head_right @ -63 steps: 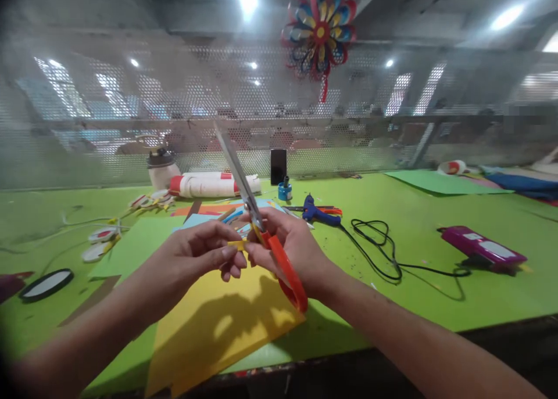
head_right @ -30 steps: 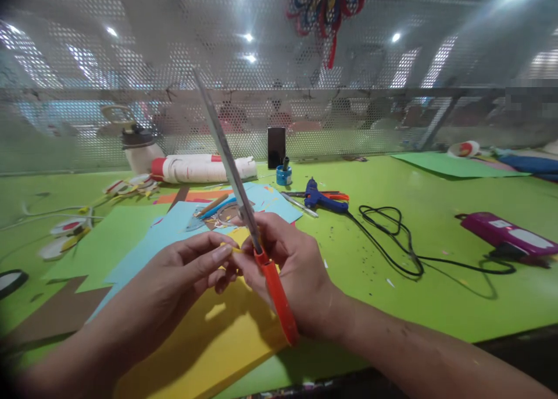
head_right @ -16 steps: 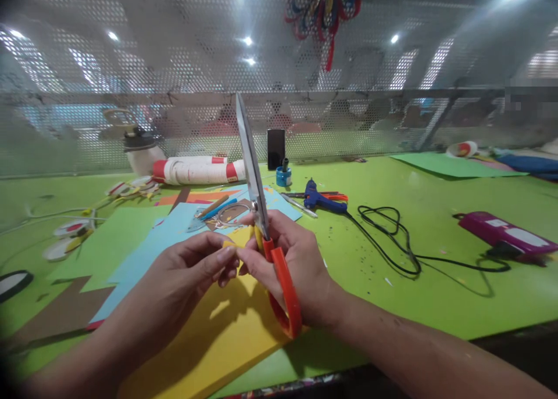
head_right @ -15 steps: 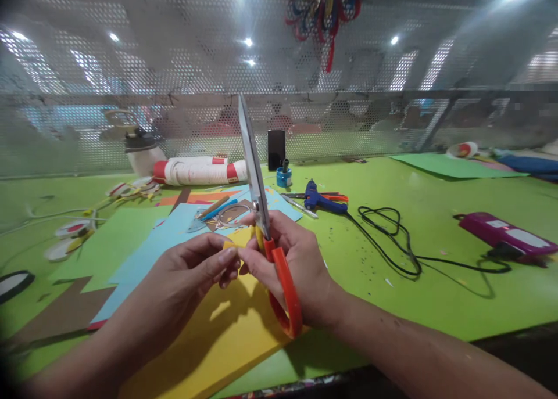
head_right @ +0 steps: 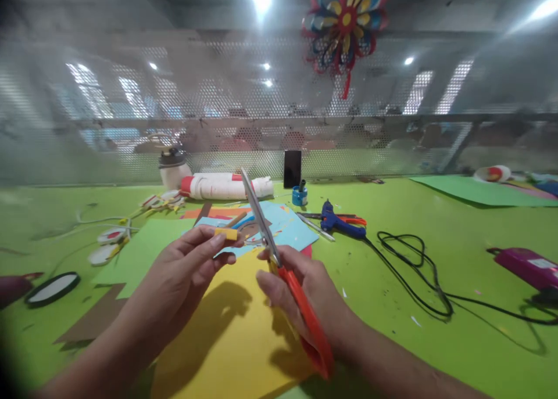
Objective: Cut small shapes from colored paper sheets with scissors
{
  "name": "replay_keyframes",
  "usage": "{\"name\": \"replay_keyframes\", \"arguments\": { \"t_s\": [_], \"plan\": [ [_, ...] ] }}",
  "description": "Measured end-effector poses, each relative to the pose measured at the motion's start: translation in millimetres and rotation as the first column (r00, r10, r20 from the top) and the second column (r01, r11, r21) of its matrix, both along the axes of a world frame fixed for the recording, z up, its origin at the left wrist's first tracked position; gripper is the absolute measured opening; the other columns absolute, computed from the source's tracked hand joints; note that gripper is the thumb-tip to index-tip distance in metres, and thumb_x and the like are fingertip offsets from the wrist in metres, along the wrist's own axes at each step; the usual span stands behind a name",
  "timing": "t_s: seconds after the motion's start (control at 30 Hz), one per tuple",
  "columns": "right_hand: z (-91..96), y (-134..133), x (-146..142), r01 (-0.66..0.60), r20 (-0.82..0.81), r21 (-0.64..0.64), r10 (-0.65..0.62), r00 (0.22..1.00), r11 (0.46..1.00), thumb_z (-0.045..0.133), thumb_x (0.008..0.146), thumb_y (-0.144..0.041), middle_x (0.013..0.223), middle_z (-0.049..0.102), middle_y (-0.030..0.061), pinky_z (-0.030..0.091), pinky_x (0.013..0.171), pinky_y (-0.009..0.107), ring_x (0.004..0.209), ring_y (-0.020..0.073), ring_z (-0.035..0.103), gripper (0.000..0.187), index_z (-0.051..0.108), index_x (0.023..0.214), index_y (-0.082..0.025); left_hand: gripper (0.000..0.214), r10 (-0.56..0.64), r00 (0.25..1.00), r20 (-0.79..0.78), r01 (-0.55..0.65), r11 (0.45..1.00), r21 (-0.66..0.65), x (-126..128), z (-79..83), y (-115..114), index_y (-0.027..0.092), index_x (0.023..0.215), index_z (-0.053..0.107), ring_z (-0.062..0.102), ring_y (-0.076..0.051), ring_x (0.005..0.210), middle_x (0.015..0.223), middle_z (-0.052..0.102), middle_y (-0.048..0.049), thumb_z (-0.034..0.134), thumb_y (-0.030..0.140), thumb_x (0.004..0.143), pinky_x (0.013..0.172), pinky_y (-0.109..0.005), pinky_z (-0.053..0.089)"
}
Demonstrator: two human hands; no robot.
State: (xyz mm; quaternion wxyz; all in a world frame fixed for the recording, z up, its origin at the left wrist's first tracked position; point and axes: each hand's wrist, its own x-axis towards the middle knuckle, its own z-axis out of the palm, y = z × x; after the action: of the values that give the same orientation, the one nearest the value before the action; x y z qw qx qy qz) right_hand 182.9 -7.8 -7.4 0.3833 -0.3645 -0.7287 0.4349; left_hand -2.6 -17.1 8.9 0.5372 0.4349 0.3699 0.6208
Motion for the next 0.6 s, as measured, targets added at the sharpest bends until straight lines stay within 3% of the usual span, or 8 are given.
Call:
{"name": "replay_keyframes", "arguments": {
  "t_s": [0.1,0.23,0.37,0.6],
  "plan": [
    [-0.1,-1,5,-0.105,0.107,0.082,0.096,0.99,0.991,0.044,0.09,-0.054,0.07,0.053,0.0008,0.04,0.053,0.026,0.061,0.0147,0.049,0.041,0.054,0.109,-0.019,0.01,0.041,0.999,0.013,-0.042,0.998,0.04,-4,3.7,1,0.016,0.083,0.065,0.059,-0.015,0.087,0.091,0.067,-0.0037,0.064,0.027,0.083,0.083,-0.029,0.046],
    [-2.3,0,9,-0.167,0.16,0.13,0.145,0.976,0.977,0.042,0.09,-0.055,0.066,0.044,-0.0018,0.036,0.051,0.025,0.057,0.0141,0.041,0.043,0.052,0.116,-0.021,0.01,0.072,0.997,0.032,-0.074,0.995,0.068,-7,6.7,2,0.017,0.084,0.066,0.062,-0.015,0.088,0.093,0.067,-0.0027,0.064,0.027,0.083,0.089,-0.032,0.045],
    [-4.6,1,10,-0.192,0.166,0.092,0.175,0.971,0.977,0.04,0.089,-0.06,0.067,0.038,-0.0035,0.034,0.053,0.025,0.057,0.013,0.035,0.046,0.052,0.109,-0.021,0.009,0.085,0.996,-0.017,-0.084,0.996,0.036,-7,12.6,-1,0.018,0.084,0.067,0.064,-0.015,0.089,0.092,0.068,-0.0018,0.064,0.027,0.084,0.087,-0.027,0.046],
    [3.8,-3,7,-0.189,0.2,0.105,0.165,0.966,0.976,0.039,0.088,-0.063,0.071,0.046,-0.0007,0.037,0.055,0.024,0.061,0.0132,0.039,0.047,0.055,0.092,-0.019,0.011,0.095,0.993,-0.076,-0.095,0.995,-0.003,-10,11.6,-3,0.02,0.085,0.067,0.065,-0.014,0.089,0.092,0.069,-0.0001,0.063,0.03,0.085,0.085,-0.024,0.047]
  ]
}}
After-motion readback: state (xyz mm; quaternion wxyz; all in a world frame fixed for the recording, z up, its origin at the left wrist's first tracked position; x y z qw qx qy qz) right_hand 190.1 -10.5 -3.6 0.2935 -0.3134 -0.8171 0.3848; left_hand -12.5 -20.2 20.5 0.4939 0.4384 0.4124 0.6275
